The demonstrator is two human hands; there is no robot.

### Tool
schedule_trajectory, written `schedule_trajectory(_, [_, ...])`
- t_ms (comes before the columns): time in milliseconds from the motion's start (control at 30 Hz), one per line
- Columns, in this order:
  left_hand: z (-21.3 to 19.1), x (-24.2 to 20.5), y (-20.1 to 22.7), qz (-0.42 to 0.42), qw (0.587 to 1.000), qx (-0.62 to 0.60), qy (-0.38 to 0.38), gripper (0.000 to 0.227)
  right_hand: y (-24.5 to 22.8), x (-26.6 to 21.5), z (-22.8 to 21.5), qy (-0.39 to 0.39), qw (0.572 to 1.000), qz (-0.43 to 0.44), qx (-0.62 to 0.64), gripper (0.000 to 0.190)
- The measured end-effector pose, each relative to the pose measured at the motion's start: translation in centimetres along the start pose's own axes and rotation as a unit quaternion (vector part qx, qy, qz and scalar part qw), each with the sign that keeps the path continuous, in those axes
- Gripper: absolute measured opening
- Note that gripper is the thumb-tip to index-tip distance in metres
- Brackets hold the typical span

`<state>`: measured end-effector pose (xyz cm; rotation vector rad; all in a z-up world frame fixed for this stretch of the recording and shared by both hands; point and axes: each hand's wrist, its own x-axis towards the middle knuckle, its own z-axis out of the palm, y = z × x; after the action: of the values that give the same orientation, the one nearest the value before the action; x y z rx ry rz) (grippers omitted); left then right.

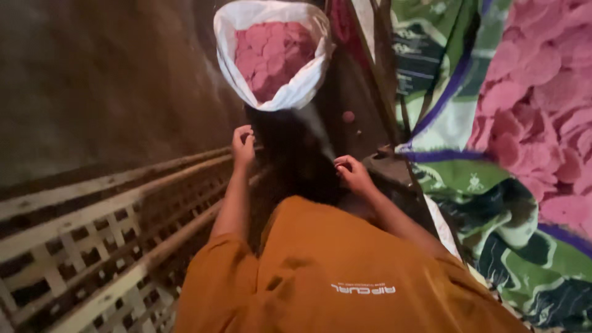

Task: The person repeatedly picks up pink circular discs from a pile on a patterned cloth and places them into a white sack. The action is continuous and repetitive, involving gathering handfuls of discs and transferring them into the bag.

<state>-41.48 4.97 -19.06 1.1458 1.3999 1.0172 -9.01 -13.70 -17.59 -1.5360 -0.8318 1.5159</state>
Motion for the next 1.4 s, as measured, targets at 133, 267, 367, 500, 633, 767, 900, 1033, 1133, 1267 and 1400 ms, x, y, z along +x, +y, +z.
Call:
schedule_trajectory(133, [-0.2,0.8,0.0,0.016,1.0,0.016,0.002,0.03,-1.2,4.1,0.0,0.001,0.999,0.004,-0.046,0.021])
schedule_trajectory(267, [0.4,2.1,-1.4,-0.008,0.999,0.028,0.036,0.029,-5.9,9.0,-1.2,0.037,0.998,0.05,0.024,0.02])
schedule_trajectory(367, [0.7,3.5,-3.5,0.013,0.996,0.039,0.075,0.028,-9.0,11.2,-0.6,0.075,0.994,0.073,0.013,0.021])
schedule_trajectory(500, [0.4,7.0,-4.9,-0.054,0.985,0.085,0.142,0.033,-14.1,14.8,1.3,0.091,0.991,0.081,0.059,0.022])
schedule_trajectory(633, [1.1,13.9,-5.5,-0.024,0.961,0.195,0.193,0.057,-18.4,18.9,2.6,0.102,0.99,0.094,0.035,0.023])
schedule_trajectory(767, [2.0,24.2,-2.6,-0.147,0.939,0.258,0.173,0.104,-22.5,27.2,3.2,0.172,0.981,0.082,0.043,0.033])
schedule_trajectory(900, [2.8,29.1,-0.4,-0.244,0.901,0.329,0.144,0.115,-19.9,33.8,2.5,0.299,0.944,0.136,-0.035,0.074])
schedule_trajectory(1033, [3.7,32.4,2.0,-0.249,0.905,0.322,0.123,0.08,-15.1,39.6,1.3,0.331,0.925,0.078,-0.172,0.118])
schedule_trajectory(1133, [4.3,33.2,4.8,-0.196,0.927,0.295,0.12,0.037,-12.6,42.7,0.5,0.32,0.924,0.098,-0.187,0.124])
schedule_trajectory(1267, [5.5,33.0,9.2,-0.251,0.924,0.269,0.1,0.033,-11.4,43.2,0.1,0.227,0.907,0.2,-0.293,0.041])
schedule_trajectory(1400, [6.4,33.6,13.2,-0.297,0.912,0.272,0.082,0.028,-11.8,41.5,0.7,0.219,0.921,0.14,-0.291,0.032])
